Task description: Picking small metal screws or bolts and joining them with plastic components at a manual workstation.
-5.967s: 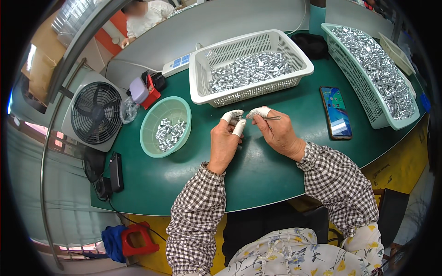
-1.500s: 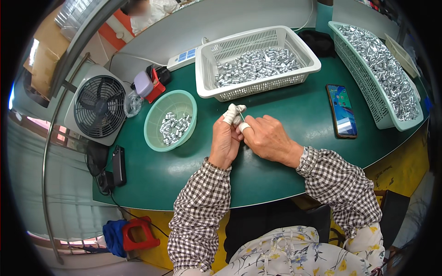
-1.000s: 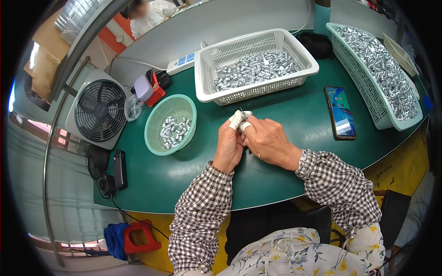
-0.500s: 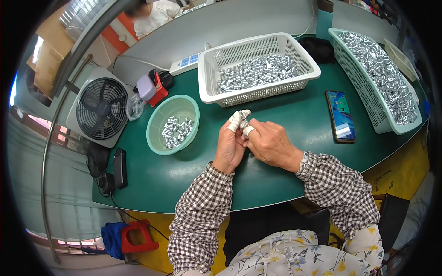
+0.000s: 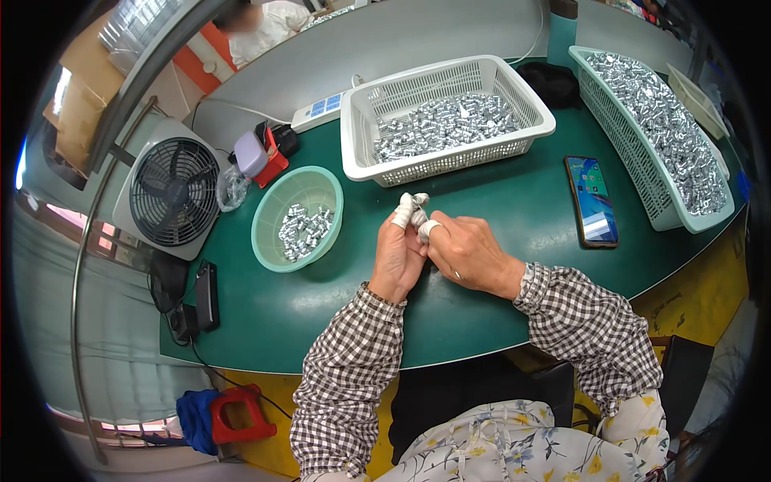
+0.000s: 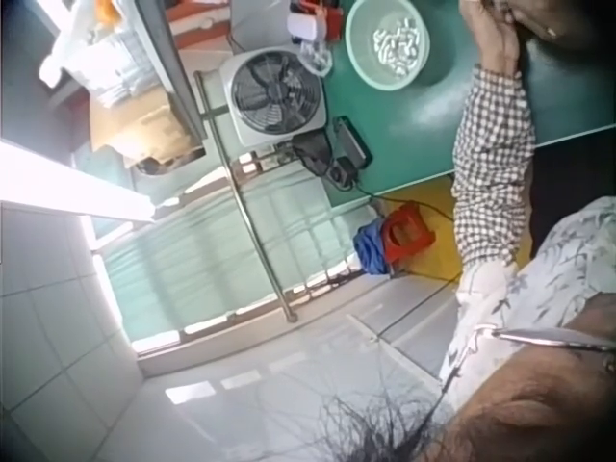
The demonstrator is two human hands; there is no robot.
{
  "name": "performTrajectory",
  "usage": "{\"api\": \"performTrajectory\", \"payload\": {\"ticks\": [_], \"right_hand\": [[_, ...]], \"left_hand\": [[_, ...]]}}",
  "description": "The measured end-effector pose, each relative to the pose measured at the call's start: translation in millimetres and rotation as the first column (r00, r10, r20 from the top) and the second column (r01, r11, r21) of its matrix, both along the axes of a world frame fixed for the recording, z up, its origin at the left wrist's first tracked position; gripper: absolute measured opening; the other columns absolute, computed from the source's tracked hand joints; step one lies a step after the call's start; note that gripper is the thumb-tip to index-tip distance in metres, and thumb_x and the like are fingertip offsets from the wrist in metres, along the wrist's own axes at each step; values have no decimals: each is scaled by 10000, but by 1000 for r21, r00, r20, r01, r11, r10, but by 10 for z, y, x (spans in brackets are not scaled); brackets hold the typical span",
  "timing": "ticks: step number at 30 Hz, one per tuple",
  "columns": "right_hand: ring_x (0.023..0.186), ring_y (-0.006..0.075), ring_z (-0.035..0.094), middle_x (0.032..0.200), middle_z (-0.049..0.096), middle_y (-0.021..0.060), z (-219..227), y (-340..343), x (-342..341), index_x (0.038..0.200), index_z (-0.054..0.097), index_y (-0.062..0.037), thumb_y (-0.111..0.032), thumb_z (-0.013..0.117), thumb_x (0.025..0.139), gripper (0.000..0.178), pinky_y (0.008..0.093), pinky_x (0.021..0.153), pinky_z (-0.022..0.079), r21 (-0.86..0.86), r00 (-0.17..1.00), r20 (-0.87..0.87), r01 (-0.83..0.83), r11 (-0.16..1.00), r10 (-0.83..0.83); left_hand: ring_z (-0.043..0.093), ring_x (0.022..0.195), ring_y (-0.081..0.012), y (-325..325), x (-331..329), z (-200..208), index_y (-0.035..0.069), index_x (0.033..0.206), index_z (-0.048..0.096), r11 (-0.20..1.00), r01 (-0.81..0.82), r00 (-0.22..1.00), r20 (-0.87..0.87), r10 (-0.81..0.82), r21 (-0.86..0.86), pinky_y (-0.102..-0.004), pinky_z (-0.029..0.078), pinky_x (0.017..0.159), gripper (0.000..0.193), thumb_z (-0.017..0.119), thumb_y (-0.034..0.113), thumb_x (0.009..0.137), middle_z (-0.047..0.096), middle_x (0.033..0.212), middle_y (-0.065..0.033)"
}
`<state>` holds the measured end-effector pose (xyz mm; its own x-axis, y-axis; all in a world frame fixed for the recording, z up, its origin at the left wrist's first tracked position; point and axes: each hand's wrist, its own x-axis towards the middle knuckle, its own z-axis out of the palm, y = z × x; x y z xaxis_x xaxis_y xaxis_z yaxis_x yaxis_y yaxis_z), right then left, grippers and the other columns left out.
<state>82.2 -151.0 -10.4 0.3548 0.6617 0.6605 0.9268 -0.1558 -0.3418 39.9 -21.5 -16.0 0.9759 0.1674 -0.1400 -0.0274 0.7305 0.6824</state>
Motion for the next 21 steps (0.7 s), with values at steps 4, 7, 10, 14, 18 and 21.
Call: {"api": "performTrajectory", "payload": {"ticks": [4,7,10,14,18,21], "right_hand": [[577,286,542,711,484,116,-16,16,15,724,444,-25,-95,576,749,152,371,500,442,57,1000,-26,-4,998,6],[563,289,536,707,485,121,13,-26,4,719,442,-19,-86,566,754,145,379,495,437,72,998,-3,-57,996,57],[550,288,529,695,500,125,4,-39,-7,745,465,-1,-17,532,749,69,369,488,427,99,997,-5,-77,992,78],[542,277,536,699,528,129,-2,-77,11,822,508,26,36,515,748,75,354,479,426,179,996,-29,-83,980,90],[545,262,553,721,555,128,-18,-34,-2,901,542,42,54,539,753,149,336,470,429,274,997,-51,-42,961,58],[554,252,563,734,565,124,-18,-19,17,930,557,43,59,561,756,175,324,466,431,308,999,-37,-23,951,36]], "left_hand": [[433,559,-56,-18,-66,60,49,982,558,992,88,994,-67,-82,93,-200,324,448,269,481,301,926,486,702,34],[436,564,-63,45,-34,17,51,979,558,997,71,997,-16,-70,43,-204,327,456,267,484,301,924,494,713,33],[439,569,-69,120,-12,-30,52,989,557,998,56,998,32,-55,-14,-207,327,459,261,487,294,922,500,720,31],[445,574,-77,234,-1,-52,52,1022,552,996,30,997,70,-24,-87,-210,328,456,252,491,275,921,511,730,26],[454,577,-81,269,13,-43,52,1049,544,995,-14,998,51,19,-95,-213,345,459,247,491,255,920,532,749,18],[466,580,-82,217,27,-4,51,1059,540,996,-37,999,29,39,-83,-214,365,465,245,489,246,921,546,758,11]]}}
